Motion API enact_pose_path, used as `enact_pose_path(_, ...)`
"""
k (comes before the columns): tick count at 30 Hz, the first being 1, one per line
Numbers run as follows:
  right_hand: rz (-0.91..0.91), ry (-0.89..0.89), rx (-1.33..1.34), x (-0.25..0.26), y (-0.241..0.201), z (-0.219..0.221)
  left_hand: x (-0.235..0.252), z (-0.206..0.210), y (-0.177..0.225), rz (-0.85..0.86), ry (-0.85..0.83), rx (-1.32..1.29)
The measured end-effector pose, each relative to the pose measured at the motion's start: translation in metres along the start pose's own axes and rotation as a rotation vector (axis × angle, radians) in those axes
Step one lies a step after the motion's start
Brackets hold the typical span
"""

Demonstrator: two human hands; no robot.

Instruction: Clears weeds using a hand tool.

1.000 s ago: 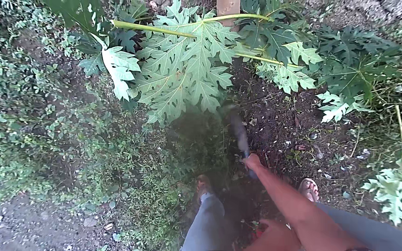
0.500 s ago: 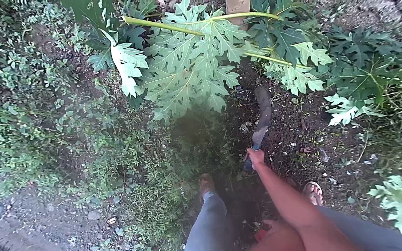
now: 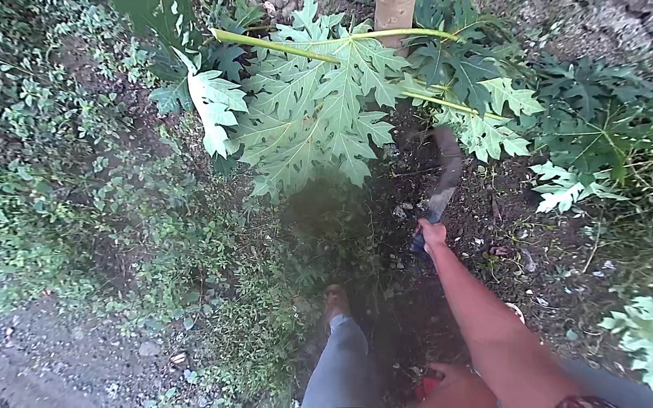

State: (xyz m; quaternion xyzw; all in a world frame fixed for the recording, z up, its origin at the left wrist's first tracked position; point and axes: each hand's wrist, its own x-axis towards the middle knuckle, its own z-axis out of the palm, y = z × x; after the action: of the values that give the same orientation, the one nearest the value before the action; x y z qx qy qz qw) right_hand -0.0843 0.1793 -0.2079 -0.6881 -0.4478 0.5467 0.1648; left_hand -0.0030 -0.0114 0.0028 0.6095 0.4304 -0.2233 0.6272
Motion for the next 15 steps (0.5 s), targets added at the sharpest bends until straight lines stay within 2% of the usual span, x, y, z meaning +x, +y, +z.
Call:
enact_pose_path(1, 0.03, 0.05, 0.116, 0.001, -0.008, 0.019, 0.005, 0.004, -0.003, 0.029, 0.05, -0.024)
enact_pose_path(3, 0.091, 0.044, 0.072, 0.005, -0.008, 0.044, 0.014, 0.011, -0.009, 0.074, 0.141, -0.066)
enact_pose_path(5, 0.105, -0.161, -0.355, 0.015, 0.011, 0.041, 0.033, 0.016, -0.01, 0.049, 0.15, -0.157)
enact_pose_path(7, 0.013, -0.375, -0.844, 0.016, 0.021, 0.026, 0.042, 0.012, -0.008, 0.015, 0.07, -0.089)
enact_pose_path(9, -0.111, -0.462, -1.144, 0.01, 0.02, 0.01, 0.021, 0.0, -0.003, -0.001, -0.001, -0.027)
enact_pose_path(10, -0.148, -0.469, -1.186, 0.007, 0.02, 0.002, 0.009, -0.006, -0.002, -0.007, -0.034, 0.007)
enact_pose_path(12, -0.156, -0.399, -1.095, 0.005, 0.019, -0.009, -0.012, -0.014, -0.001, -0.007, -0.077, 0.053)
enact_pose_path(15, -0.071, -0.171, -0.67, 0.006, 0.013, -0.008, -0.012, -0.01, -0.001, 0.003, -0.078, 0.094)
